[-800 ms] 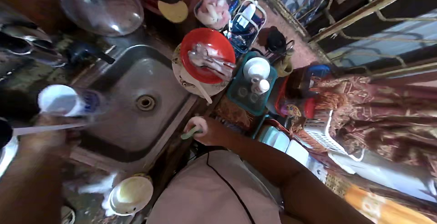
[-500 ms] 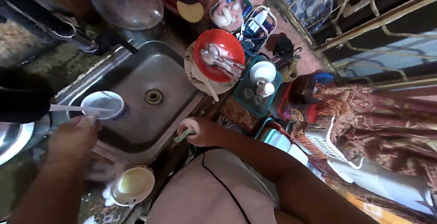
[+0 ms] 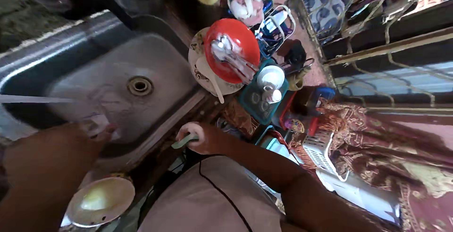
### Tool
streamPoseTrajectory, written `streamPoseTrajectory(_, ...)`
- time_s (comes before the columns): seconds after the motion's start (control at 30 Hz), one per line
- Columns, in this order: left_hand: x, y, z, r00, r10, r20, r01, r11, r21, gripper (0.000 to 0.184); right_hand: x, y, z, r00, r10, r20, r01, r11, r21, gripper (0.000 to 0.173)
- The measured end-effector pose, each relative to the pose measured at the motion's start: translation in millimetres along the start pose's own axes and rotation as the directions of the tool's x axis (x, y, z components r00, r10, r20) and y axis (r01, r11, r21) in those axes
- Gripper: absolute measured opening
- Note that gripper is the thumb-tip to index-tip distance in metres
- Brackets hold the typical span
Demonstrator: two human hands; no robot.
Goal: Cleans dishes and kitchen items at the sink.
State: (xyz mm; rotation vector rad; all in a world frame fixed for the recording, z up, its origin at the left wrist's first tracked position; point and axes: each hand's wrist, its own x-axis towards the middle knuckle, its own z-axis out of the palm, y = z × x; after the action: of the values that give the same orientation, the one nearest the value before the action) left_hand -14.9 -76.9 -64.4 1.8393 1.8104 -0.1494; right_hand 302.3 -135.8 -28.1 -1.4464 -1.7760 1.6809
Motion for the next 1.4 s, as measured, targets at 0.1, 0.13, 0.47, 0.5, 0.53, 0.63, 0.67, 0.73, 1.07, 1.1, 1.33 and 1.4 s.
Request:
streamPoseTrajectory(0.1, -9.6, 11.5, -1.4, 0.993, 0.076, 0.094, -0.086, 0.99, 0.115, 0.043, 8.3, -4.0, -2.1, 1.0, -0.011, 0.018, 0.011, 1.0, 0.003, 0.025)
streamPoseTrajectory(0.13, -13.2, 15.4, -3.1, 0.991, 0.093, 0.099, -0.106, 0.984, 0.142, 0.042, 11.3, -5.1, -3.3, 1.0, -0.012, 0.017, 0.012, 1.0, -0.005, 0.025)
streamPoseTrajectory(0.47, -38.0, 4.1, -9.9, 0.992, 0.128, 0.003, -0.126, 0.974, 0.188, 0.037, 17.5, -18.2, -14.0, 0.999, 0.029, 0.026, -0.027, 0.996, -0.087, 0.037)
streamPoseTrajectory(0.5, -41.0, -3.2, -10.7, 0.994, 0.096, -0.046, -0.087, 0.983, 0.158, 0.044, 17.0, -21.8, -15.4, 0.999, 0.031, 0.032, -0.028, 0.996, -0.085, 0.038)
streamPoseTrajectory(0.53, -47.2, -6.8, -15.1, 0.996, 0.028, -0.09, -0.022, 0.997, 0.074, 0.049, 16.4, -25.2, -16.4, 0.999, 0.036, 0.038, -0.033, 0.996, -0.082, 0.04)
streamPoseTrajectory(0.63, -84.8, 6.9, -47.0, 0.954, -0.241, -0.178, 0.173, 0.928, -0.33, 0.04, 18.6, -39.4, -14.7, 0.993, 0.098, 0.06, -0.092, 0.991, -0.094, 0.044)
streamPoseTrajectory(0.67, -97.8, 14.6, -57.0, 0.929, -0.324, -0.182, 0.202, 0.851, -0.484, 0.034, 22.4, -41.7, -11.8, 0.993, 0.102, 0.064, -0.093, 0.987, -0.129, 0.044)
streamPoseTrajectory(0.73, -118.0, 15.8, -58.8, 0.875, -0.425, -0.233, 0.161, 0.708, -0.687, 0.032, 30.1, -46.4, -6.5, 0.991, 0.101, 0.085, -0.081, 0.973, -0.216, 0.045)
streamPoseTrajectory(1.07, -199.3, -23.4, -56.4, 0.556, -0.584, -0.592, -0.333, 0.497, -0.802, 0.02, 96.8, -59.7, 124.3, 0.726, -0.41, 0.552, 0.599, 0.772, -0.213, 0.024)
streamPoseTrajectory(1.1, -207.0, -26.9, -57.8, 0.53, -0.607, -0.593, -0.339, 0.489, -0.804, 0.02, 102.0, -59.8, 143.2, 0.644, -0.418, 0.641, 0.693, 0.674, -0.256, 0.024)
streamPoseTrajectory(1.33, -259.0, -49.4, -43.9, 0.492, -0.701, -0.516, -0.299, 0.421, -0.856, 0.019, 108.8, -29.7, 213.8, 0.451, -0.243, 0.859, 0.892, 0.121, -0.435, 0.028)
streamPoseTrajectory(1.4, -268.5, -56.0, -39.4, 0.507, -0.702, -0.5, -0.295, 0.404, -0.866, 0.018, 107.4, -29.0, 215.3, 0.495, -0.204, 0.845, 0.869, 0.133, -0.477, 0.032)
